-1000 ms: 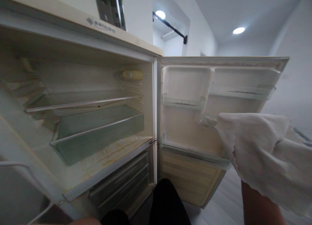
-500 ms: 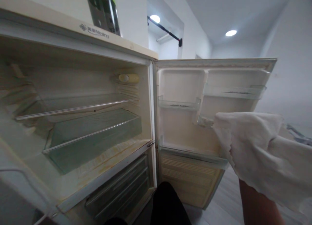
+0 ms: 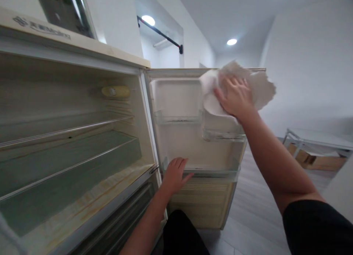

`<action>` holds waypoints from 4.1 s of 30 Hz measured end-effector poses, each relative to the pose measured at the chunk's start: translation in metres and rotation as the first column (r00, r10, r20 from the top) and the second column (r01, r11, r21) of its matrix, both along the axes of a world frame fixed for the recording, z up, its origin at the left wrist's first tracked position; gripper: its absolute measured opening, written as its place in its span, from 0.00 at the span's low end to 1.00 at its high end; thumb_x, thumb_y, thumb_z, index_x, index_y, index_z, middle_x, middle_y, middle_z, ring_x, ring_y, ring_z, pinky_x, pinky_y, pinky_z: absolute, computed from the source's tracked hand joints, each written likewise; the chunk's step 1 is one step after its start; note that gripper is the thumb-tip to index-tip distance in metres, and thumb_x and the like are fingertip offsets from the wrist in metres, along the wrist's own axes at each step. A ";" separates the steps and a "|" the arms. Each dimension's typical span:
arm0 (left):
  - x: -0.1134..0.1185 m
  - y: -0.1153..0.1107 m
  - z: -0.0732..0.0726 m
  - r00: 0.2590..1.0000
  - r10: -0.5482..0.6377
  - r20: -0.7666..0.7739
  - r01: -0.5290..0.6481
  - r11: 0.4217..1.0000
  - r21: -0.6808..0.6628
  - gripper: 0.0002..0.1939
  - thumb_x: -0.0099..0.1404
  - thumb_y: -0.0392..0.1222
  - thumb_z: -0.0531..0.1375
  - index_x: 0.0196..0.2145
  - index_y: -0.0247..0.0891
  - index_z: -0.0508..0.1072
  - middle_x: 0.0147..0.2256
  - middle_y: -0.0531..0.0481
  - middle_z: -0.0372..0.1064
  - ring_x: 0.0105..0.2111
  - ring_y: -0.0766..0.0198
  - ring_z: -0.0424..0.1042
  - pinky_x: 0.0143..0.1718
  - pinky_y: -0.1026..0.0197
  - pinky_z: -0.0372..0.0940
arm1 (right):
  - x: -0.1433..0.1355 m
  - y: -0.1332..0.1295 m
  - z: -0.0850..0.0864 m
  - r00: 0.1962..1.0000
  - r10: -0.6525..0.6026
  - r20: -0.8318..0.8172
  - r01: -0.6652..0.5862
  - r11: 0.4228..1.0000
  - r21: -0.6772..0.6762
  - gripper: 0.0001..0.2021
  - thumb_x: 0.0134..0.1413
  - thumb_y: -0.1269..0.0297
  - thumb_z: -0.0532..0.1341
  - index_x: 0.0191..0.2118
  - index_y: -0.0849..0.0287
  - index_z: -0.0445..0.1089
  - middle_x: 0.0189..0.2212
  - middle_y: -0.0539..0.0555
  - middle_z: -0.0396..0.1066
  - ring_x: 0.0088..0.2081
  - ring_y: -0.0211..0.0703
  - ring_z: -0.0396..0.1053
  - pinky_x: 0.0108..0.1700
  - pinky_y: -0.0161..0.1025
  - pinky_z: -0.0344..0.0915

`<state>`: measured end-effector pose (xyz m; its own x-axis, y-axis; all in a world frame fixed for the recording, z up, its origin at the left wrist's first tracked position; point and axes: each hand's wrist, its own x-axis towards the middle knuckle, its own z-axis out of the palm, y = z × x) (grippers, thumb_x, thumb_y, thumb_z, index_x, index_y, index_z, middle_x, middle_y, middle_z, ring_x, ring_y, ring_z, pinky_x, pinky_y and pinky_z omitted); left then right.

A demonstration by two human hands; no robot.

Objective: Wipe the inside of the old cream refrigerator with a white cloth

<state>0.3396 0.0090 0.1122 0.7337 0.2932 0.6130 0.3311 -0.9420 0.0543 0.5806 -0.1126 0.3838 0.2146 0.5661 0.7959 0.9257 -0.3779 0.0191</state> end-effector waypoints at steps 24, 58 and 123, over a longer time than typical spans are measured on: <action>0.044 0.014 -0.033 0.944 0.222 -0.244 -0.235 0.972 -0.026 0.09 0.71 0.46 0.56 0.41 0.38 0.69 0.41 0.42 0.74 0.45 0.50 0.73 0.48 0.49 0.62 | 0.063 0.045 0.023 0.966 0.022 -0.259 -0.084 0.969 -0.232 0.48 0.61 0.27 0.39 0.65 0.63 0.65 0.65 0.68 0.61 0.63 0.63 0.61 0.64 0.56 0.56; 0.019 0.020 -0.040 0.969 0.136 -0.208 -0.145 0.989 -0.027 0.09 0.69 0.48 0.59 0.38 0.40 0.68 0.39 0.46 0.74 0.43 0.51 0.73 0.45 0.50 0.60 | 0.045 -0.021 0.036 0.900 -0.110 -0.422 -0.146 0.836 -0.529 0.32 0.49 0.37 0.66 0.45 0.66 0.77 0.41 0.66 0.77 0.35 0.49 0.74 0.36 0.43 0.65; 0.017 0.017 -0.038 0.970 0.145 -0.195 -0.148 0.989 -0.002 0.09 0.70 0.48 0.56 0.36 0.41 0.67 0.37 0.46 0.73 0.40 0.51 0.71 0.44 0.50 0.57 | 0.046 -0.011 -0.059 0.931 -0.333 0.147 0.310 0.938 0.158 0.24 0.61 0.51 0.54 0.58 0.57 0.67 0.54 0.66 0.65 0.55 0.69 0.57 0.56 0.63 0.54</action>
